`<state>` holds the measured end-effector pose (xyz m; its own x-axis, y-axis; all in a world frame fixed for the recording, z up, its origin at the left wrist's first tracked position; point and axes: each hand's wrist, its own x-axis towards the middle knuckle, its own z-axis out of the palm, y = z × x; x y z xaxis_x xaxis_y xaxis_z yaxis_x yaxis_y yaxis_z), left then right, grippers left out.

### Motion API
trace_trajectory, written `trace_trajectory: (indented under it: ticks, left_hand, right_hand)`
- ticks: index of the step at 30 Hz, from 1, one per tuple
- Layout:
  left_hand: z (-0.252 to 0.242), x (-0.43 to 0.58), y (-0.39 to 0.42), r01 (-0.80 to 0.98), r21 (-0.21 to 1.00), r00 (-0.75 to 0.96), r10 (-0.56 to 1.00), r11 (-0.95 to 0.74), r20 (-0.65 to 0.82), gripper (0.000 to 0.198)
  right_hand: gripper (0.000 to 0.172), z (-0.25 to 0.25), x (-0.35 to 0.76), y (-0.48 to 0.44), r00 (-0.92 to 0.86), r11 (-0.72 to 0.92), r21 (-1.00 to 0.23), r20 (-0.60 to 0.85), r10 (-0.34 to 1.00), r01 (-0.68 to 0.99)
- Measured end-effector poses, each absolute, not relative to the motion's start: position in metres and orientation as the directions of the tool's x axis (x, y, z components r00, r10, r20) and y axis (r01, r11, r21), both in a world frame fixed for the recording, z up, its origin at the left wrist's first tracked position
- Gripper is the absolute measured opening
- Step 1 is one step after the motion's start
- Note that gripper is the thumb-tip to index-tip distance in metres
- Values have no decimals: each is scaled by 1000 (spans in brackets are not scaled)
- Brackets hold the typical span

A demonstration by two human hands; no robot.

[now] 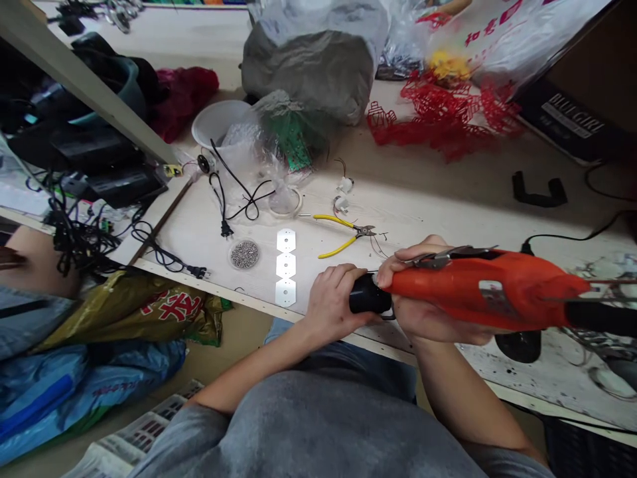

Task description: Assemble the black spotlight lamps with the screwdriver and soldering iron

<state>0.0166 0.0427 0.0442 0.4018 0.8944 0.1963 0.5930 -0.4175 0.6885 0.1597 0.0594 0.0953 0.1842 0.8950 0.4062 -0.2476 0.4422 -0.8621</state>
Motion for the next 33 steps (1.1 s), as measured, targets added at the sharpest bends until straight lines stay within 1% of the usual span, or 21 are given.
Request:
trace_trajectory:
  ticks: [3,4,6,8,9,11,13,15,16,18,20,24,26,31,33]
  left_hand:
    - [46,16,45,591,688,427,887,-422,178,67]
    - [47,17,46,590,688,438,883,-423,167,64]
    - [51,17,47,588,694,457,878,-416,140,60]
    - [54,17,47,584,702,469,876,-407,117,59]
    - [56,15,47,580,705,476,872,-408,113,61]
    - [59,9,47,557,715,500,858,-423,118,69]
    - [60,-3,46,512,753,513,850,-414,118,84]
    - [59,-17,44,451,819,513,854,-356,89,95]
    - [57,-23,44,421,851,506,860,-314,67,96]
    - [51,-32,42,367,899,488,872,-237,31,92]
    - [43,-36,41,328,927,454,891,-181,13,88]
    - [30,-35,41,257,958,409,912,-127,11,87]
    - [26,-34,42,233,965,412,911,-122,16,86]
    - [17,-33,44,192,964,408,908,-184,93,85]
    - [14,-32,44,185,961,402,908,-207,118,83]
  right_hand:
    - [73,95,159,60,186,426,-875,390,902,-231]
    - [70,95,161,59,166,412,-882,382,909,-229]
    - [56,99,165,55,134,387,-896,365,921,-218]
    - [37,109,169,49,145,390,-901,367,919,-189]
    - [32,115,170,46,161,407,-895,381,911,-185]
    - [30,129,169,40,178,441,-875,410,895,-201]
    - [28,140,164,37,146,432,-871,408,901,-236]
    - [25,145,155,38,121,410,-875,392,912,-258]
    - [25,144,150,39,109,398,-876,383,917,-272]
    - [26,139,141,43,87,381,-876,373,924,-297]
    - [32,132,135,46,65,362,-881,360,931,-304]
    - [56,119,124,53,70,362,-874,360,930,-324]
    - [66,113,118,58,86,368,-867,361,929,-337]
    - [72,97,109,64,94,443,-850,435,896,-286]
    - [73,90,112,60,53,370,-900,368,928,-228]
